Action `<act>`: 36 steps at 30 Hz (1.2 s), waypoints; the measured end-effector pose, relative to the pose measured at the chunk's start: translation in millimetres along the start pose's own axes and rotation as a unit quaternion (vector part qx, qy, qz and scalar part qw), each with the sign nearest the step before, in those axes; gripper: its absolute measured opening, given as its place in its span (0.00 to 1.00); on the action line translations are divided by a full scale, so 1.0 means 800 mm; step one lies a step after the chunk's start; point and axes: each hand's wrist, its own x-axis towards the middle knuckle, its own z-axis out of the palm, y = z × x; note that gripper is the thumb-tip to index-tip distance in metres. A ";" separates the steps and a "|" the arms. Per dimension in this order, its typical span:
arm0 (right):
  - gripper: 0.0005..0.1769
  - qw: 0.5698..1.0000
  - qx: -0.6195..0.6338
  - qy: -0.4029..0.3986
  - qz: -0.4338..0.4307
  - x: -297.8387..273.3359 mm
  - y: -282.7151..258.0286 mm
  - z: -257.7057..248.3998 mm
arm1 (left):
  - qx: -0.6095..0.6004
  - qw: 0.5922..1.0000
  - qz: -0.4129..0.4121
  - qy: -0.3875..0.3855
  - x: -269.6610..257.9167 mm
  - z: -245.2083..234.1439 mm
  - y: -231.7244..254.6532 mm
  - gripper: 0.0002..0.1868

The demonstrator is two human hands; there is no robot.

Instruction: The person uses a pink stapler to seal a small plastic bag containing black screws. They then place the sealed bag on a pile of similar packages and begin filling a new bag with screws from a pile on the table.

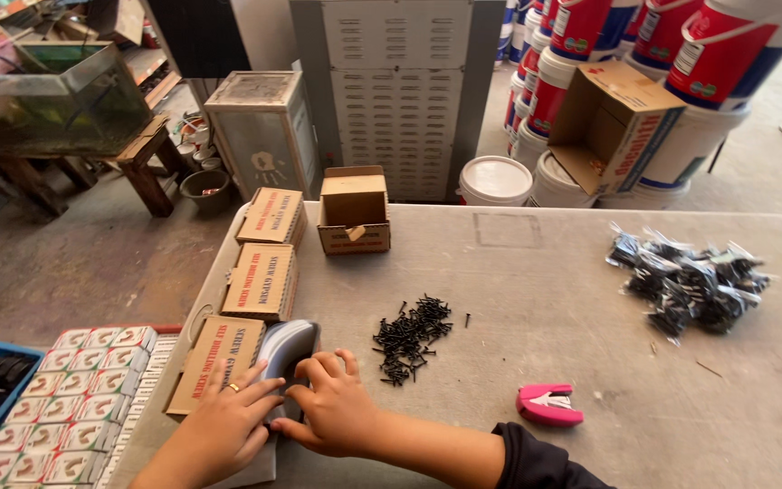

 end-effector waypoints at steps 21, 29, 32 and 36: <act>0.07 0.932 0.346 0.003 0.110 0.027 0.004 -0.008 | -0.205 0.977 -0.044 0.042 0.003 -0.066 0.029 0.15; 0.02 0.824 0.513 0.177 0.166 -0.040 0.049 -0.057 | -0.301 0.930 0.003 0.211 0.016 -0.084 0.073 0.04; 0.01 0.796 0.536 0.184 0.212 -0.092 0.080 -0.068 | -0.482 0.859 -0.124 0.122 0.035 -0.063 0.118 0.07; 0.02 0.827 0.448 0.167 0.294 -0.169 0.129 -0.084 | -0.712 0.647 -0.272 -0.012 0.072 0.005 0.158 0.16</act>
